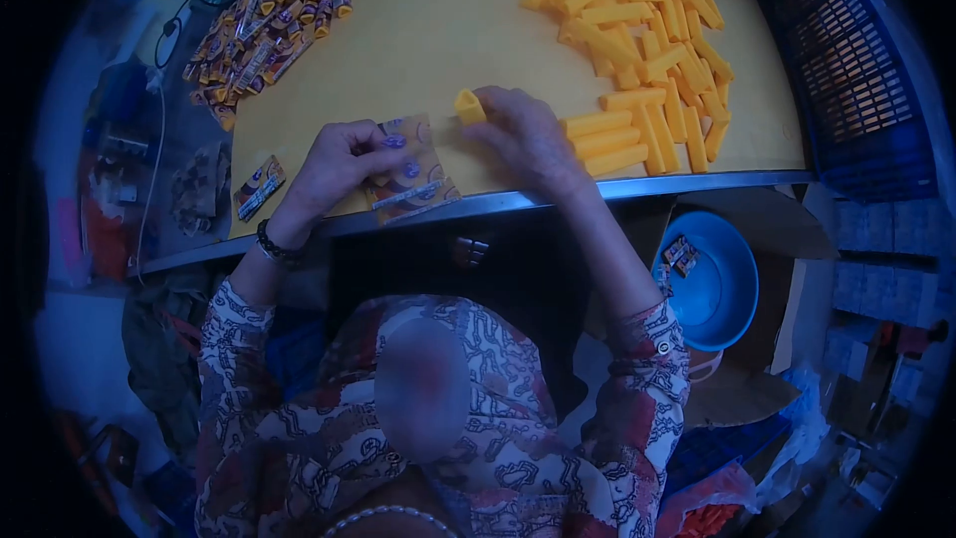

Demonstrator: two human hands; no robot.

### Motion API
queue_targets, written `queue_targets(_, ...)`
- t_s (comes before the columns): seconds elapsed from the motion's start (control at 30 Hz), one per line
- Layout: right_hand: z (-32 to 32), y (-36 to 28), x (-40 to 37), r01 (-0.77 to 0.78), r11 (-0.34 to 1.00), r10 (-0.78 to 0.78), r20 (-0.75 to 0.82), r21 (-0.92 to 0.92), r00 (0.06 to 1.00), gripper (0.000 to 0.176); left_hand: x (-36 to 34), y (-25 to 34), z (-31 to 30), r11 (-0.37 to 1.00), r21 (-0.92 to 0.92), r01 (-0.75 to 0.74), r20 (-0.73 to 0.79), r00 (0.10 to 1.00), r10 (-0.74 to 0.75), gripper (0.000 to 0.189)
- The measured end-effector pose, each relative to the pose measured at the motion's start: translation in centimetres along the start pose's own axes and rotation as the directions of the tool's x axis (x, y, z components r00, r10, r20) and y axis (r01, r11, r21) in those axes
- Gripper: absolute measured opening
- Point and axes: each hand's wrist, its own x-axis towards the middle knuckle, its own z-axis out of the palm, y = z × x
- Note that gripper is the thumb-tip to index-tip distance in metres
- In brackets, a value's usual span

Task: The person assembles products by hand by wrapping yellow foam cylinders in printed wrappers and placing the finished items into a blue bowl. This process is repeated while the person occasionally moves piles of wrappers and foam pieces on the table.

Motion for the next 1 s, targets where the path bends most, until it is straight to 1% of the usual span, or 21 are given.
queue_targets(0.03,0.0,-0.4,0.0,0.006,1.0,-0.006,0.004,0.006,1.0,0.033,0.0,0.3,0.1,0.99,-0.137,0.023,0.018,1.0,-0.02,0.019)
queue_targets(0.07,-0.3,-1.0,0.0,-0.052,0.999,0.051,0.045,0.011,0.998,0.031,-0.1,0.7,0.2,0.961,-0.272,0.046,0.038,0.999,-0.037,0.018)
queue_targets(0.1,-0.6,-1.8,-0.1,-0.111,0.994,0.109,0.086,0.013,0.99,0.03,-0.2,1.0,0.2,0.961,-0.27,0.051,0.034,0.998,-0.043,0.018)
queue_targets(0.17,-0.6,-2.7,-0.3,-0.125,0.992,0.126,0.059,-0.015,0.99,0.031,-0.4,1.6,0.1,0.914,-0.393,0.103,0.031,0.995,-0.099,0.014)
queue_targets(0.2,-0.7,-3.1,-0.4,-0.143,0.989,0.144,0.029,-0.047,0.989,0.031,-0.4,1.3,0.1,0.913,-0.393,0.105,0.031,0.994,-0.101,0.014)
queue_targets(0.23,-0.9,-3.4,-0.5,-0.143,0.989,0.145,0.03,-0.047,0.989,0.031,-0.2,0.7,0.3,0.917,-0.392,0.065,0.013,0.998,-0.065,0.014)
queue_targets(0.27,-1.1,-3.8,-0.6,-0.116,0.993,0.116,0.012,-0.012,0.993,0.031,-0.1,0.3,0.4,0.92,-0.391,0.025,-0.006,1.0,-0.03,0.014)
queue_targets(0.33,-1.2,-4.0,-0.8,-0.09,0.996,0.09,-0.006,0.02,0.996,0.031,-0.3,0.9,0.4,0.924,-0.382,0.021,-0.022,0.999,-0.032,0.015)
queue_targets(0.4,-0.9,-4.1,-1.0,0.048,0.999,-0.051,-0.162,-0.022,0.985,0.03,-0.4,1.2,0.6,0.928,-0.372,0.015,-0.041,0.999,-0.033,0.015)
queue_targets(0.43,-0.9,-4.3,-1.2,0.05,0.999,-0.053,-0.161,-0.022,0.986,0.03,-0.4,1.2,0.7,0.946,-0.325,-0.001,-0.067,0.997,-0.023,0.015)
queue_targets(0.47,-0.8,-4.5,-1.3,0.093,0.992,-0.107,-0.189,-0.081,0.976,0.028,-0.4,1.2,0.7,0.961,-0.275,-0.015,-0.093,0.996,-0.011,0.015)
queue_targets(0.5,-0.8,-4.8,-1.4,0.134,0.981,-0.162,-0.215,-0.141,0.963,0.027,-0.4,1.4,0.7,0.961,-0.275,-0.016,-0.094,0.996,-0.011,0.015)
queue_targets(0.57,-0.6,-5.4,-1.7,0.109,0.977,-0.147,-0.211,-0.185,0.966,0.026,-0.5,1.8,0.8,0.992,-0.116,-0.055,-0.131,0.991,0.04,0.015)
queue_targets(0.6,-0.6,-5.6,-1.9,0.082,0.97,-0.131,-0.207,-0.228,0.969,0.026,-0.5,2.0,0.9,0.992,-0.115,-0.055,-0.131,0.991,0.04,0.015)
queue_targets(0.63,-0.6,-5.7,-2.0,0.083,0.97,-0.132,-0.208,-0.228,0.969,0.026,-0.5,2.2,1.0,0.989,-0.127,-0.075,-0.143,0.988,0.057,0.016)
queue_targets(0.7,-0.5,-5.8,-2.4,0.098,0.945,-0.159,-0.178,-0.31,0.971,0.026,-0.5,2.2,1.0,0.986,-0.138,-0.095,-0.156,0.985,0.073,0.018)
queue_targets(0.8,-0.8,-5.8,-2.7,0.141,0.936,-0.205,-0.174,-0.322,0.963,0.027,-0.4,2.0,1.1,0.989,-0.074,-0.126,-0.179,0.978,0.111,0.02)
queue_targets(0.87,-0.9,-5.7,-2.8,0.121,0.94,-0.188,-0.186,-0.32,0.964,0.028,-0.4,2.1,1.2,0.991,-0.003,-0.134,-0.201,0.971,0.131,0.021)
queue_targets(0.9,-1.0,-5.7,-2.9,0.102,0.942,-0.171,-0.198,-0.319,0.965,0.028,-0.3,1.9,1.4,0.991,-0.003,-0.134,-0.2,0.971,0.131,0.021)
queue_targets(0.97,-1.0,-5.8,-3.0,0.101,0.944,-0.169,-0.197,-0.315,0.966,0.028,0.0,1.4,1.9,0.981,-0.106,-0.161,-0.199,0.97,0.138,0.021)
queue_targets(1.0,-0.9,-5.8,-3.0,0.102,0.945,-0.168,-0.194,-0.311,0.966,0.028,0.0,1.7,1.8,0.981,-0.105,-0.162,-0.199,0.97,0.139,0.021)
